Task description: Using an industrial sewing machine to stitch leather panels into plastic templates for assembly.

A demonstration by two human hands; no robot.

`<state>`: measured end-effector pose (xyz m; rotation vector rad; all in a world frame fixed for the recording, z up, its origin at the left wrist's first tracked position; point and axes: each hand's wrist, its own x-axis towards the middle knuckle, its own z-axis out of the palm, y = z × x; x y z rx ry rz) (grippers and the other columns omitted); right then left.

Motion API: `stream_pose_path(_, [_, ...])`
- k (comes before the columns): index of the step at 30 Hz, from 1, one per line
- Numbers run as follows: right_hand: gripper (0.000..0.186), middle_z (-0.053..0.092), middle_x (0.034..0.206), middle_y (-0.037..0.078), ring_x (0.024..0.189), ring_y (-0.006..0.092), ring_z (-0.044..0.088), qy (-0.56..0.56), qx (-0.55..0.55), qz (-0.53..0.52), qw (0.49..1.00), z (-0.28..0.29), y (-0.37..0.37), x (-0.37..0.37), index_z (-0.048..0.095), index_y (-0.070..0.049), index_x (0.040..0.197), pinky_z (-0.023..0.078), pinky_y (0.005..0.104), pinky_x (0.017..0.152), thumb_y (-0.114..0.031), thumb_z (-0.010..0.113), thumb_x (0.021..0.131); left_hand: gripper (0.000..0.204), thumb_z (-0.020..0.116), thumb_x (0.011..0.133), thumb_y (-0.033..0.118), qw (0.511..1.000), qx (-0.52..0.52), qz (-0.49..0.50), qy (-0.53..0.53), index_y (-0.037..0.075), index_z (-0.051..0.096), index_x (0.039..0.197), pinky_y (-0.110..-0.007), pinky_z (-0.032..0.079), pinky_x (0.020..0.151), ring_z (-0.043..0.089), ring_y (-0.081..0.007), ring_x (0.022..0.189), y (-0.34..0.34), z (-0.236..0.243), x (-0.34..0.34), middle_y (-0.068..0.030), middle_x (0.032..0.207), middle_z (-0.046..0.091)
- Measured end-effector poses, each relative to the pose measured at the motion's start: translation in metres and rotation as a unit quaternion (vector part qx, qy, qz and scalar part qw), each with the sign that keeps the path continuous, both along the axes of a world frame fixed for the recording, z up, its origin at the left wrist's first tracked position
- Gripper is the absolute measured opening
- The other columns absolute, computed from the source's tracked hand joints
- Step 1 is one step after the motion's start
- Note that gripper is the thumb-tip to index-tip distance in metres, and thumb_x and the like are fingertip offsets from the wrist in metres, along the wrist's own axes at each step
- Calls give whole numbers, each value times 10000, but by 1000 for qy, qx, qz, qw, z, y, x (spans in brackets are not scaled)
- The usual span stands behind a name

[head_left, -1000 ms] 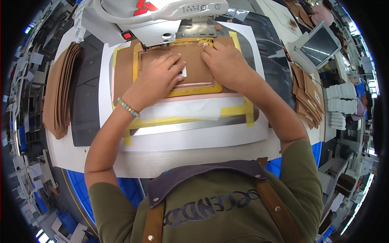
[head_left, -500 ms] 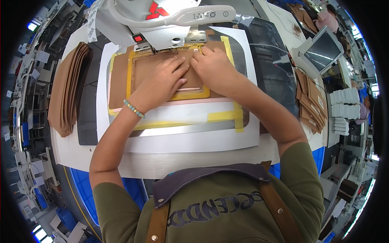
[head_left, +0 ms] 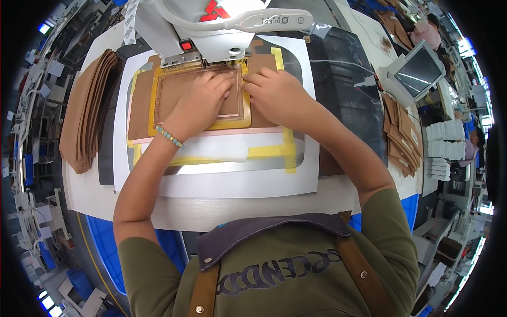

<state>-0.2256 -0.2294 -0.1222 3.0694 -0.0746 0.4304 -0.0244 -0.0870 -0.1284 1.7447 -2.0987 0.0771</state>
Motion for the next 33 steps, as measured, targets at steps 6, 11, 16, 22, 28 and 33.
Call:
stream_pose_path(6, [239,712,1237,47,1092,232,650,-22,26,-7,999,13,-5,-27,726,-75,1143,542,376,868,-184,695,933,321,596,1008,83,999,26,1,25,3,641,1316,-427,448,1142,568,-349,1302,10,1,14,-132,1409,642])
stream_pose_path(11, [256,720,1239,64,1122,251,647,-32,85,26,996,20,0,-33,725,-45,1148,548,390,929,-116,686,906,362,599,1011,72,996,53,16,67,33,648,1367,-435,414,1189,533,-331,1391,38,11,40,-111,1459,631])
stream_pose_path(16, [309,730,1214,72,1123,263,645,-35,122,113,985,17,18,-8,716,-29,1189,541,387,960,-62,669,886,362,650,974,46,983,97,-25,154,68,712,1330,-452,388,1224,477,-319,1476,49,16,47,-85,1490,628])
stream_pose_path(22, [407,723,1227,83,1131,272,647,51,119,126,983,13,30,-4,705,-23,1263,527,391,985,-43,680,857,381,710,945,152,977,138,-89,138,115,743,1323,-497,323,1257,401,-339,1534,43,9,42,-61,1575,564])
stream_pose_path(28, [259,710,1049,39,1074,209,631,-16,81,120,989,6,38,-11,711,-53,1124,487,351,863,-82,653,873,399,744,933,257,971,146,-113,151,160,757,1319,-516,273,1275,356,-342,1558,37,8,47,-41,1602,537])
stream_pose_path(33, [204,678,980,42,1015,207,622,-33,69,118,990,2,41,-10,697,-50,1061,478,355,825,-91,639,870,453,740,934,363,971,154,-114,142,179,744,1348,-524,258,1277,340,-348,1565,35,9,48,-42,1630,502])
